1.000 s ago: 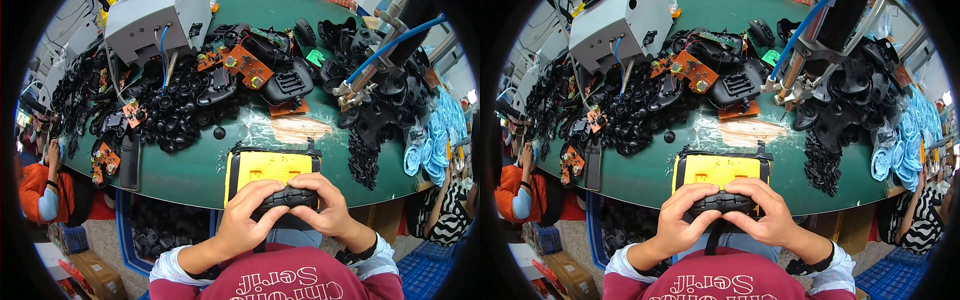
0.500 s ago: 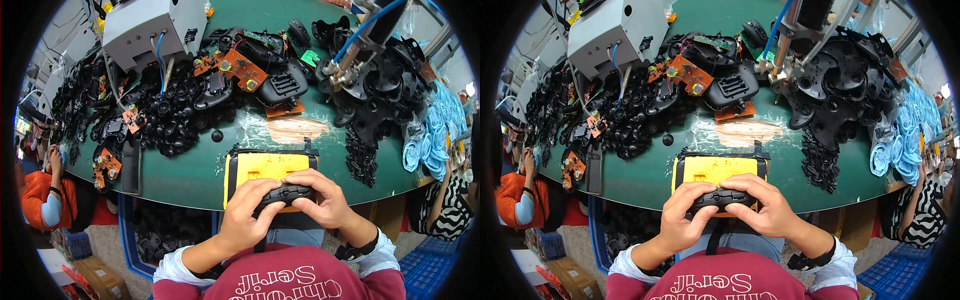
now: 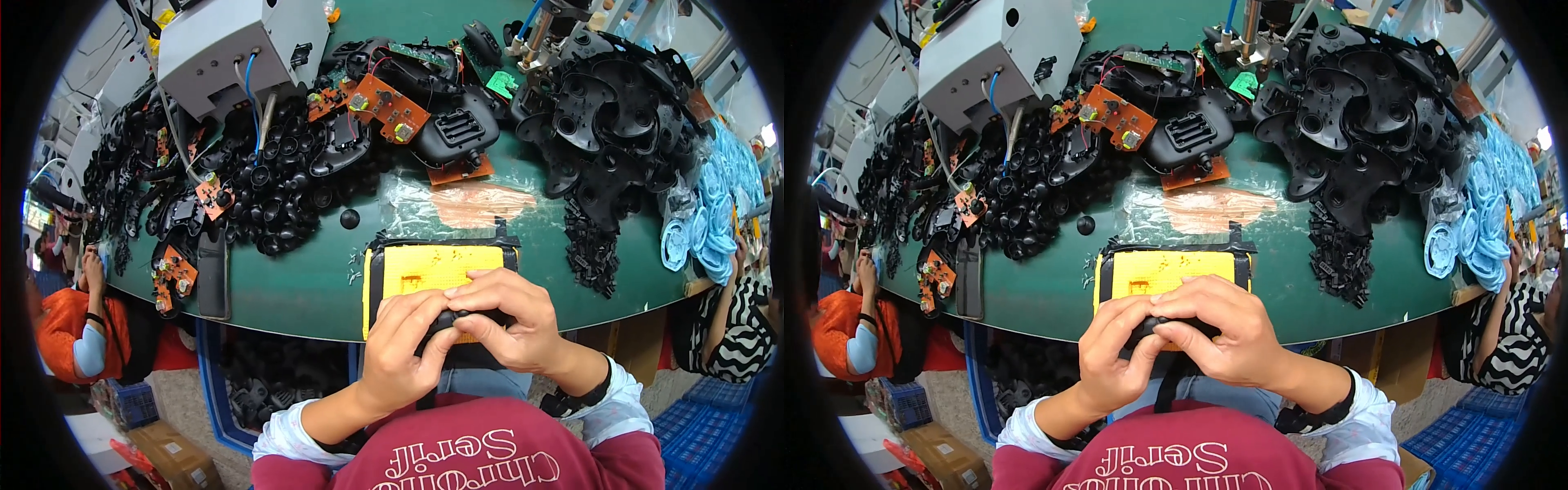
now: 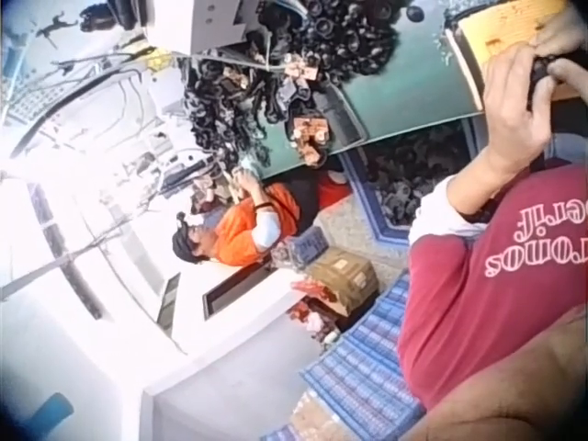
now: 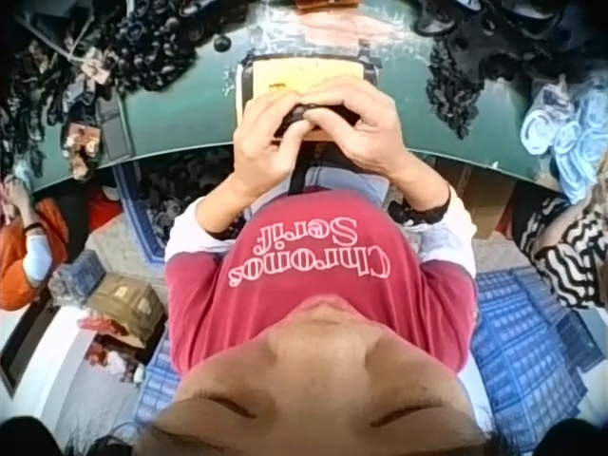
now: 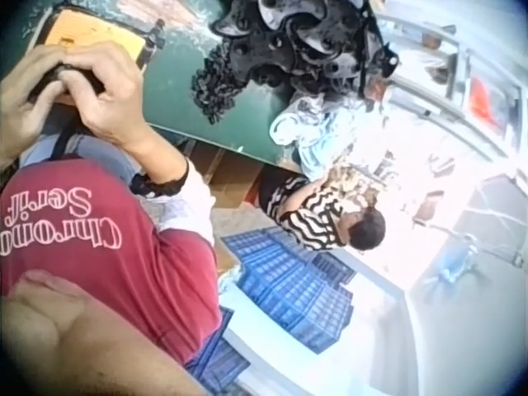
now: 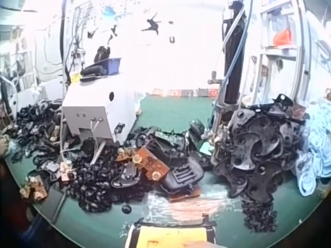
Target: Assembling the internal PCBs and external shells of handheld game controllers at an electronics workbench.
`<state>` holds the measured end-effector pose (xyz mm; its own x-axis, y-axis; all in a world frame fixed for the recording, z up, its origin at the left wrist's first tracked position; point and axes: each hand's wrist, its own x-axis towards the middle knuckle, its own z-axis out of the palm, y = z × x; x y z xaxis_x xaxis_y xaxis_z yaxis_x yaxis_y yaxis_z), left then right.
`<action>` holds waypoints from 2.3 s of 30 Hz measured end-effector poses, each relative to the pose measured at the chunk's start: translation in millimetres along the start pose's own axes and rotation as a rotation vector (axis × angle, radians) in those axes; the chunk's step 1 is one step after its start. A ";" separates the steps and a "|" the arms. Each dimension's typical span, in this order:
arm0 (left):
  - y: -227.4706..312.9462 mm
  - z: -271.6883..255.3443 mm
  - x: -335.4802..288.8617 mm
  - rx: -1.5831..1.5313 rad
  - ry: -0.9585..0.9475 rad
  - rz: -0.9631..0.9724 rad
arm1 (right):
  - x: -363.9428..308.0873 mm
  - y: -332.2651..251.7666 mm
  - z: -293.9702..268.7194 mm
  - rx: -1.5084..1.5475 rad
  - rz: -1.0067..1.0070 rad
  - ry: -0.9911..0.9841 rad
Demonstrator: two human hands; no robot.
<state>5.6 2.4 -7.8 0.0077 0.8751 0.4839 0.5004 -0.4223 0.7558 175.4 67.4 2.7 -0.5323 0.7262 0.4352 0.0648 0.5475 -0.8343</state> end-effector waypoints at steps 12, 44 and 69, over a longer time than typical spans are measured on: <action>-3.9 -7.7 0.1 -0.064 0.069 -0.096 | -7.4 7.3 -24.3 0.297 0.303 -0.059; -28.5 -30.6 38.2 0.023 -0.133 0.281 | 14.8 17.1 -46.1 -0.303 -0.263 -0.121; -33.7 6.6 1.9 0.391 -0.380 0.179 | 121.1 -70.7 -122.0 0.631 -0.002 -0.203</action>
<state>-5.6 19.8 -35.3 0.3966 0.8520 0.3417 0.7451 -0.5162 0.4224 209.3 167.3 155.7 -0.6843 0.5986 0.4164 -0.4108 0.1553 -0.8984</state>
